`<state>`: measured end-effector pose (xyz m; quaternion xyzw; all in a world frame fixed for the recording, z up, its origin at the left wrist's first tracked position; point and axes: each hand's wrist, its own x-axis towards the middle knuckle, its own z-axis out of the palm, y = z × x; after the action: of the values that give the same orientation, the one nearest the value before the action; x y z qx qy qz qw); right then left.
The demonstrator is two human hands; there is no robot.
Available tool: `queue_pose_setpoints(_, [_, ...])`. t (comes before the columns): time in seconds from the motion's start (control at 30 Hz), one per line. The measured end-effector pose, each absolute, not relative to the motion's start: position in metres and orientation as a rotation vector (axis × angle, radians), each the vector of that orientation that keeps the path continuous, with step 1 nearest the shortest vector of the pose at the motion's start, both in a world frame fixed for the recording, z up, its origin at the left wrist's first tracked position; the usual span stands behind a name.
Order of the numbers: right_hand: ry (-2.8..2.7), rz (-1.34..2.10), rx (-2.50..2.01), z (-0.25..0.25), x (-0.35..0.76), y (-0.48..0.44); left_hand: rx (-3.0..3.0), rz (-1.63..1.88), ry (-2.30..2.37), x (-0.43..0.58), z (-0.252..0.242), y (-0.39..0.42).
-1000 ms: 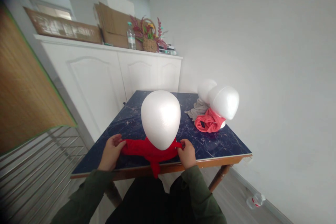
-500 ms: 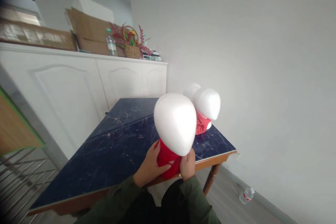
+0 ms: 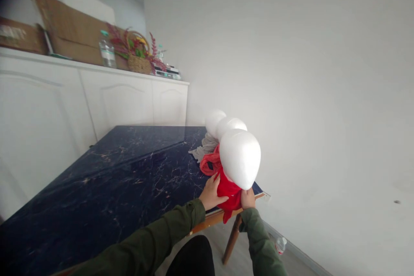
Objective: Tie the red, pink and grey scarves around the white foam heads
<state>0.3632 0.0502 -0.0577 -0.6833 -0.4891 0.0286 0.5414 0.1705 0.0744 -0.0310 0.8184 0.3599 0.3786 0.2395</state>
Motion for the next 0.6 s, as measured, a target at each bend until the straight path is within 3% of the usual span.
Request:
queue_pose_setpoints(0.23, [-1.133, 0.140, -1.576, -0.073, 0.358, 0.023, 2.239, 0.967, 1.101, 0.150, -0.034, 0.063])
queue_pose_setpoints(0.4, [-1.096, -0.134, -1.520, -0.086, 0.315, -0.030, 2.295, 0.922, 1.222, 0.076, -0.041, 0.042])
queue_pose_setpoints(0.5, [-1.317, -0.199, -1.451, -0.074, 0.260, -0.047, 2.402, 0.866, 1.239, 0.015, -0.044, 0.033])
queue_pose_setpoints(0.6, [-1.696, 0.037, -1.313, -0.048, 0.193, -0.033, 2.431, 0.856, 1.384, -0.032, -0.044, 0.026])
